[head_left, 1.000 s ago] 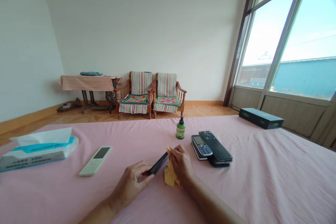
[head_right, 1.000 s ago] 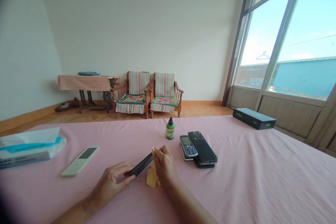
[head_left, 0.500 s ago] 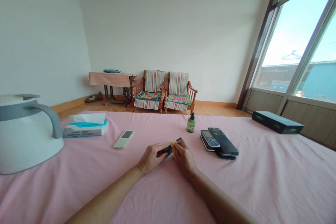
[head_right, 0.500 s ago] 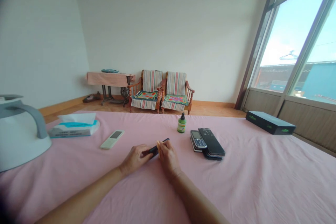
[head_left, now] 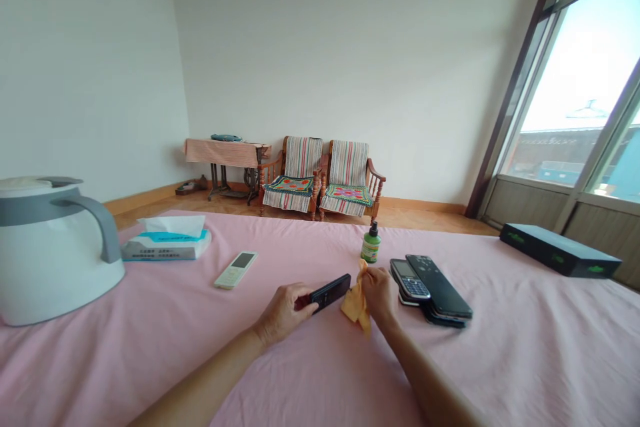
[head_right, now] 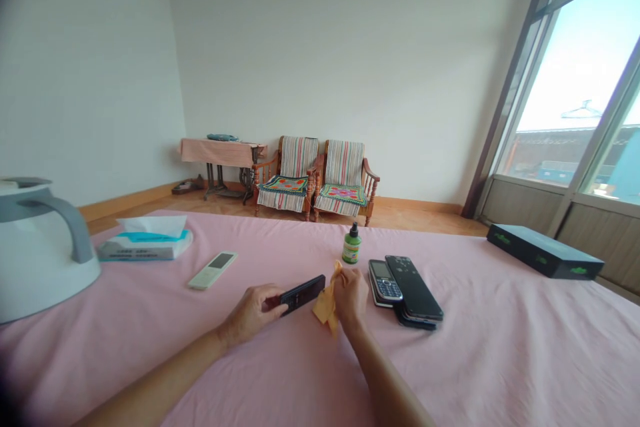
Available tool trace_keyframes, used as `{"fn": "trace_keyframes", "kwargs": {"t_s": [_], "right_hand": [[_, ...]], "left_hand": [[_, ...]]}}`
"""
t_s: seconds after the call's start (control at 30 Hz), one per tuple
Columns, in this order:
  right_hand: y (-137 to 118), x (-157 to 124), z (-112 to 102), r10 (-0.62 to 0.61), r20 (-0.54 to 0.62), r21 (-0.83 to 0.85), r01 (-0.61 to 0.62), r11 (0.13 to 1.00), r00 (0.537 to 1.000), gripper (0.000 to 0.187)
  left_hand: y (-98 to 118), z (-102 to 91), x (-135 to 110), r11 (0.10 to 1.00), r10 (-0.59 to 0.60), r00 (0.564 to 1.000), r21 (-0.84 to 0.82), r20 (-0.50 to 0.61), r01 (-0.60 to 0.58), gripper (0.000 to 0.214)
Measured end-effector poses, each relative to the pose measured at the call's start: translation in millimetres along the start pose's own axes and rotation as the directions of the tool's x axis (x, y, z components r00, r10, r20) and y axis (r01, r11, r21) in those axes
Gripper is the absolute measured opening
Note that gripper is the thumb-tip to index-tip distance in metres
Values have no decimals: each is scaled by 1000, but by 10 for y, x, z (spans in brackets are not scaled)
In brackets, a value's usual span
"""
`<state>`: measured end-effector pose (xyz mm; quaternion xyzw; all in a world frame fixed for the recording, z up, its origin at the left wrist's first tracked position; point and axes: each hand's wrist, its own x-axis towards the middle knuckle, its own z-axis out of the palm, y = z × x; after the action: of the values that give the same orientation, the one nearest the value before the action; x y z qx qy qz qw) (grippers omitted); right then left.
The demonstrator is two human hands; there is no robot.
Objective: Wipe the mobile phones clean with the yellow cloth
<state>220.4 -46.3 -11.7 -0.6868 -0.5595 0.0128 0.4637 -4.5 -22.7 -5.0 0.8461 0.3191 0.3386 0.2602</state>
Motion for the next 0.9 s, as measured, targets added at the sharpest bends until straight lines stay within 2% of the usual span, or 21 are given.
{"fn": "trace_keyframes", "kwargs": {"t_s": [0.1, 0.23, 0.37, 0.47, 0.53, 0.63, 0.7, 0.9], "right_hand": [[-74, -29, -43, -120, 31, 35, 118, 992, 992, 25], [-246, -231, 65, -266, 99, 98, 257, 961, 959, 26], [-454, -508, 223, -401, 180, 169, 373, 912, 898, 25], [-497, -580, 258, -482, 203, 205, 444, 872, 852, 24], [-435, -522, 231, -479, 189, 203, 443, 873, 857, 25], [-294, -385, 176, -401, 147, 169, 376, 911, 904, 24], [-252, -357, 168, -380, 124, 166, 358, 919, 917, 25], [-413, -537, 229, -494, 175, 286, 436, 853, 852, 27]], "left_hand": [[-36, 21, 10, 999, -30, 1000, -12, 6, 30, 17], [-69, 45, 24, 998, -49, 999, -31, 16, 50, 13], [-84, 59, 27, 997, -54, 998, -51, 15, 54, 18], [-76, 53, 26, 997, -54, 998, -57, 22, 55, 24], [-58, 42, 28, 997, -55, 998, -59, 30, 57, 18], [-22, 27, 32, 996, -70, 997, -59, 35, 72, 11], [-3, 22, 33, 995, -81, 996, -59, 34, 83, 10], [26, 8, 34, 995, -75, 996, -67, 47, 78, 15]]}}
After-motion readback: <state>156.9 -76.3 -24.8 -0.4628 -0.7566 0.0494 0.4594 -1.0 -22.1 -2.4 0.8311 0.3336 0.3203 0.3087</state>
